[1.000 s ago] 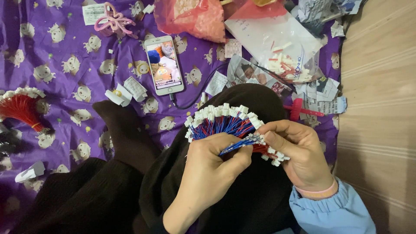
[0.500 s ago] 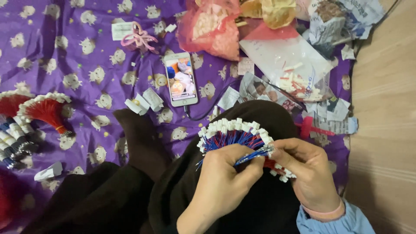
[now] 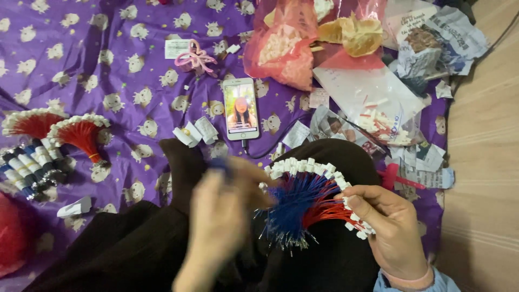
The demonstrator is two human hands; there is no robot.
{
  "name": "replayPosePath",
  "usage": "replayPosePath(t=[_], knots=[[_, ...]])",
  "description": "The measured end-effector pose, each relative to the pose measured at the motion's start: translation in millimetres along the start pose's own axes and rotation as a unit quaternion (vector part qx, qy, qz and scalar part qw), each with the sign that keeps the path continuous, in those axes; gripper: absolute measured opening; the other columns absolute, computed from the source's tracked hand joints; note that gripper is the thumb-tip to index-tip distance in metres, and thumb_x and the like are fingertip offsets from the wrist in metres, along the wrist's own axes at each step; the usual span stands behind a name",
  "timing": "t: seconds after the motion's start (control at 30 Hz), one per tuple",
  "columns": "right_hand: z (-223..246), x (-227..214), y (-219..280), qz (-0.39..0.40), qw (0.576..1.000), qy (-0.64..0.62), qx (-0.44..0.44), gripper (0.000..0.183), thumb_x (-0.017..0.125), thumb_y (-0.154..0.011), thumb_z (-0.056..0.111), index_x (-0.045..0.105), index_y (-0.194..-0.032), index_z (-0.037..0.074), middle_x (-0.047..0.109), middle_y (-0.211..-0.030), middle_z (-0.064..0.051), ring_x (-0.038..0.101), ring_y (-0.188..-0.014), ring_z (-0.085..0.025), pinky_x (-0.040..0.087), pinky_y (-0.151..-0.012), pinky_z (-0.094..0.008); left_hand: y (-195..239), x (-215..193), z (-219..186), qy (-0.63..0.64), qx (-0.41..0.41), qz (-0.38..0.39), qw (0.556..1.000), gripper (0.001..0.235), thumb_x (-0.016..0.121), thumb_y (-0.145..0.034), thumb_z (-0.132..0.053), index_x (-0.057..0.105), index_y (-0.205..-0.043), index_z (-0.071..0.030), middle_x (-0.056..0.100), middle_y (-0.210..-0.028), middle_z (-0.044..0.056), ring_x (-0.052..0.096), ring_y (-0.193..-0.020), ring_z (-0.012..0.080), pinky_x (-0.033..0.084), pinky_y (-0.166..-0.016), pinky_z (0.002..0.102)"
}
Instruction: Assembling wire bundles by manually inserting individual wires into plastic connectors
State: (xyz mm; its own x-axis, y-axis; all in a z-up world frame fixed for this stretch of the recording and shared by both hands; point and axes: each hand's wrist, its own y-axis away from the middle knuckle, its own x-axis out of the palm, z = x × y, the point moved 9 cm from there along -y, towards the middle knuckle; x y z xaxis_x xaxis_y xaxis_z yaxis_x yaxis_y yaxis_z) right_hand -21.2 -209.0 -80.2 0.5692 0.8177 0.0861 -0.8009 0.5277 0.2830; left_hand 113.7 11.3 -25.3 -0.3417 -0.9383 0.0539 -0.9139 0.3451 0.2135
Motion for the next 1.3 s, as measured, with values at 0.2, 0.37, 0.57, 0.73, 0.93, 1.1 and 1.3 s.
replayPosePath(t=[0.2, 0.37, 0.57, 0.73, 0.93, 1.1, 1.3], knots=[[-5, -3, -1, -0.021, 1.000, -0.001, -0.001, 0.018, 0.058, -0.081, -0.007, 0.064, -0.097, -0.012, 0.069, -0.086, -0.023, 0.060, -0.070, -0.019, 0.044, -0.065, -0.023, -3, -98, 7, 0.007, 0.152, -0.219, 0.964, 0.026, 0.042, -0.099, -0.030, 0.050, -0.085, -0.009, 0.045, -0.058, -0.002, 0.038, -0.044, 0.0050, 0.031, -0.038, 0.018], [-9, -5, -2, -0.015, 1.000, -0.008, -0.019, 0.016, 0.056, -0.084, -0.007, 0.061, -0.098, -0.012, 0.067, -0.090, -0.021, 0.060, -0.074, -0.019, 0.046, -0.067, -0.023, 5, -116, 65, -0.151, 0.201, -0.343, 0.905, 0.025, 0.053, -0.095, -0.025, 0.053, -0.082, -0.004, 0.049, -0.066, 0.000, 0.042, -0.058, 0.0092, 0.037, -0.056, 0.022], [-6, -3, -4, -0.015, 1.000, 0.006, -0.019, 0.018, 0.055, -0.085, -0.004, 0.058, -0.102, -0.010, 0.066, -0.092, -0.021, 0.059, -0.077, -0.019, 0.046, -0.069, -0.024, 7, -119, 53, -0.145, 0.230, -0.369, 0.889, 0.021, 0.056, -0.094, -0.015, 0.045, -0.108, -0.004, 0.049, -0.094, 0.003, 0.041, -0.061, 0.0061, 0.037, -0.056, 0.019], [-4, -1, -1, -0.023, 1.000, 0.008, -0.017, 0.019, 0.056, -0.083, -0.006, 0.057, -0.102, -0.008, 0.065, -0.093, -0.021, 0.060, -0.082, -0.021, 0.046, -0.075, -0.026, 2, -113, 60, -0.166, 0.259, -0.325, 0.894, 0.037, 0.061, -0.091, -0.006, 0.041, -0.121, -0.001, 0.051, -0.094, 0.003, 0.038, -0.048, 0.0033, 0.030, -0.042, 0.017], [-2, -1, 0, -0.044, 0.998, 0.022, -0.039, 0.021, 0.057, -0.084, -0.005, 0.056, -0.105, -0.005, 0.061, -0.086, -0.014, 0.055, -0.070, -0.013, 0.041, -0.063, -0.019, -2, -115, 75, -0.209, 0.196, -0.326, 0.901, 0.023, 0.051, -0.096, -0.024, 0.057, -0.105, -0.003, 0.059, -0.085, 0.004, 0.050, -0.067, 0.0111, 0.043, -0.063, 0.024], [3, -1, 2, -0.062, 0.993, 0.069, -0.071, 0.011, 0.058, -0.082, -0.002, 0.055, -0.092, 0.000, 0.057, -0.086, -0.008, 0.049, -0.073, -0.013, 0.039, -0.068, -0.022, -6, -36, 13, -0.130, 0.125, -0.091, 0.979, 0.025, 0.044, -0.092, -0.018, 0.042, -0.115, -0.007, 0.057, -0.102, 0.009, 0.056, -0.085, 0.0173, 0.048, -0.074, 0.030], [8, 3, 4, 0.008, 0.997, -0.025, -0.067, 0.017, 0.049, -0.090, 0.007, 0.057, -0.102, -0.003, 0.062, -0.090, -0.011, 0.057, -0.072, -0.012, 0.045, -0.066, -0.022, 30, 79, -10, -0.191, 0.064, 0.214, 0.956, 0.012, 0.057, -0.083, -0.012, 0.060, -0.094, -0.011, 0.062, -0.063, 0.001, 0.053, -0.047, 0.0142, 0.043, -0.045, 0.027]])
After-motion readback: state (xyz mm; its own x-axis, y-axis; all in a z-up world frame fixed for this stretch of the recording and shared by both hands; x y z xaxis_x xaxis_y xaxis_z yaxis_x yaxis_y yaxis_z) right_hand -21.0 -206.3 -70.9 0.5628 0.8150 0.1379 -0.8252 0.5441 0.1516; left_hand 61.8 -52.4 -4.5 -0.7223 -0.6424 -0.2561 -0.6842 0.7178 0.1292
